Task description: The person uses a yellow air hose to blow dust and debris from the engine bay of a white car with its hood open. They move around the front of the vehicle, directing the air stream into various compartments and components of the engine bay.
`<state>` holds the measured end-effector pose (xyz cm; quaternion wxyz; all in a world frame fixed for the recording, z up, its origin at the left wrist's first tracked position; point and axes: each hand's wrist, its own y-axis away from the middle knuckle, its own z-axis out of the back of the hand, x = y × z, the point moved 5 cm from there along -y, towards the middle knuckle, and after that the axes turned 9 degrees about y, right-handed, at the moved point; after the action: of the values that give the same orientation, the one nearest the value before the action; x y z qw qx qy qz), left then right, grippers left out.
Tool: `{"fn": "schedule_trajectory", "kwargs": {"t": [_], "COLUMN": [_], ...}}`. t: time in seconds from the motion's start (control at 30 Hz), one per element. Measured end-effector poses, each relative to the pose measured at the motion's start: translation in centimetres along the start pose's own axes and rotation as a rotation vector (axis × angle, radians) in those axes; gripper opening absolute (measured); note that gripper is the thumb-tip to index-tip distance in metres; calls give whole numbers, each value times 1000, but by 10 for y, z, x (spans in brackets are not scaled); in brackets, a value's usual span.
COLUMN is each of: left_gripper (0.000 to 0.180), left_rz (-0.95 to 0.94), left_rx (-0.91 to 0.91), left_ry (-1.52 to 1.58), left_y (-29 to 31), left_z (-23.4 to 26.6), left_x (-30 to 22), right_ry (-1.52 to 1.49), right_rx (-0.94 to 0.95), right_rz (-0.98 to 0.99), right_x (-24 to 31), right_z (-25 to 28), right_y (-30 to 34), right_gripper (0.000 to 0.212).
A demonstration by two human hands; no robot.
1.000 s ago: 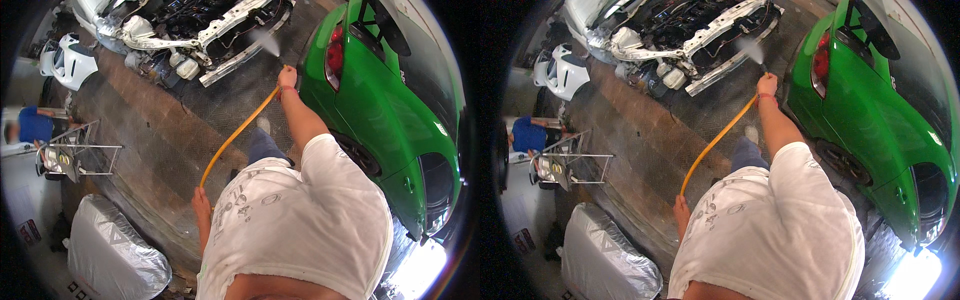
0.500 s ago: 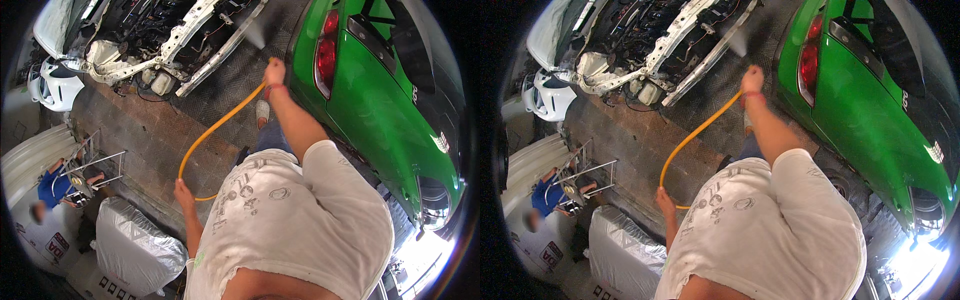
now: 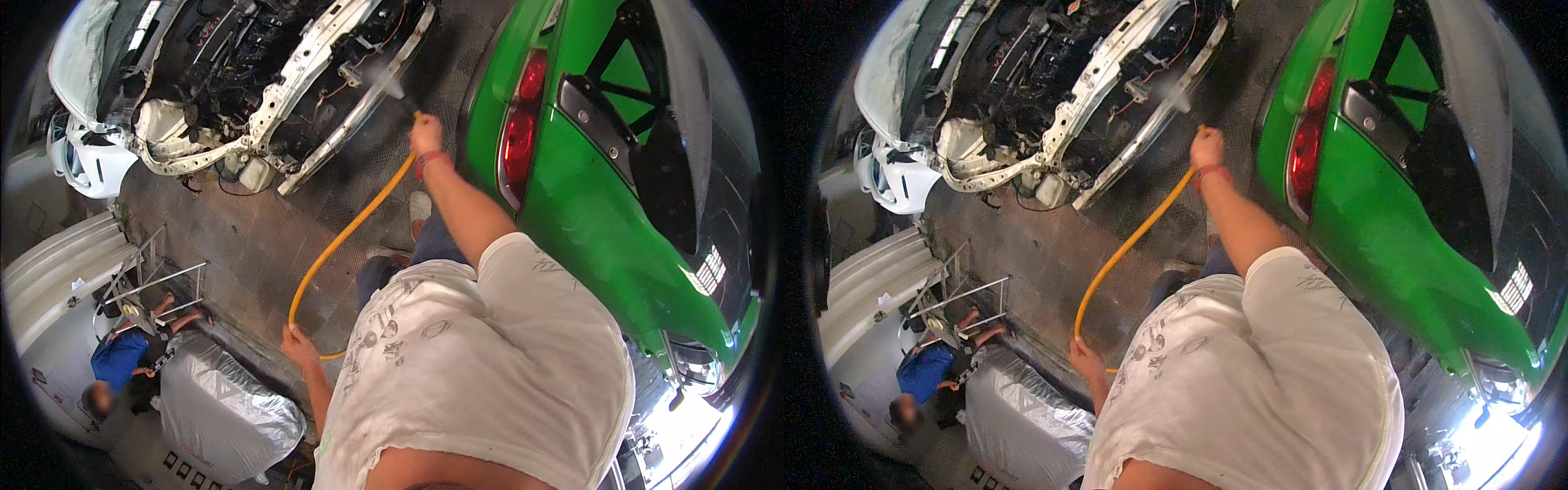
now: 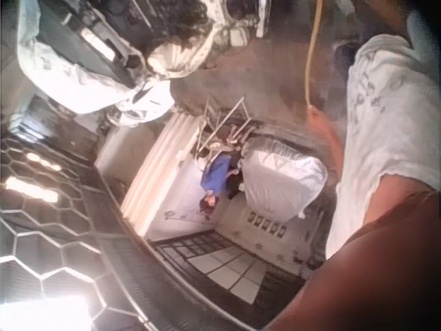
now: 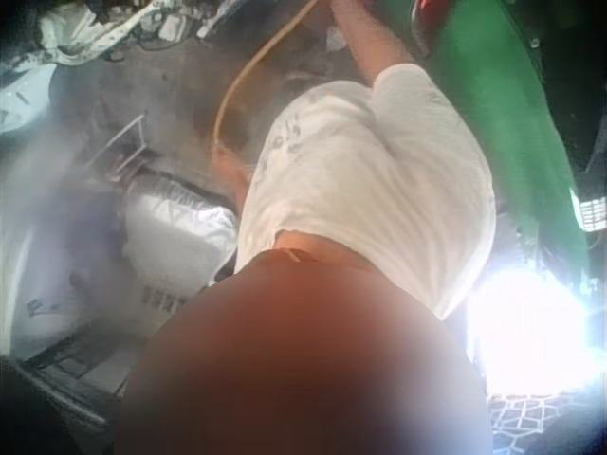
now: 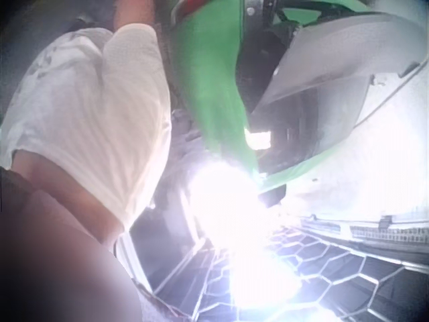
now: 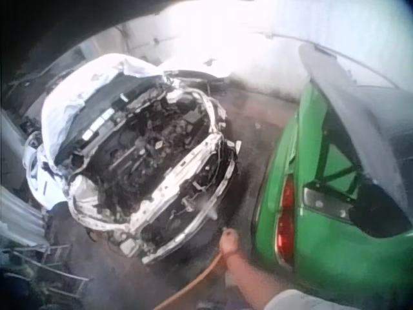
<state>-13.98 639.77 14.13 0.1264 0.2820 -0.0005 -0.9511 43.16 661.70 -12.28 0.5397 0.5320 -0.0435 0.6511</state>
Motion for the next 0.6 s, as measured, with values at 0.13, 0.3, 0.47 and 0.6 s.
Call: {"fn": "schedule_trajectory", "kwargs": {"t": [0.13,0.3,0.47,0.6], "left_gripper": [43,42,42,47], "left_rz": [-138,-197,-137,-28], "left_rx": [69,103,66,23], "left_ry": [69,172,284,380], "left_y": [-36,-68,-96,-117], "left_z": [-58,-89,-95,-89], "left_x": [-75,-123,-130,-114], "right_ry": [-73,-246,-105,-121], "right_rx": [-385,-416,-4,-115], "right_rz": [226,201,266,300], "right_x": [86,193,273,301], "right_z": [75,125,114,77], "right_y": [-80,-99,-88,-57], "right_gripper": [26,29,34,32]}}
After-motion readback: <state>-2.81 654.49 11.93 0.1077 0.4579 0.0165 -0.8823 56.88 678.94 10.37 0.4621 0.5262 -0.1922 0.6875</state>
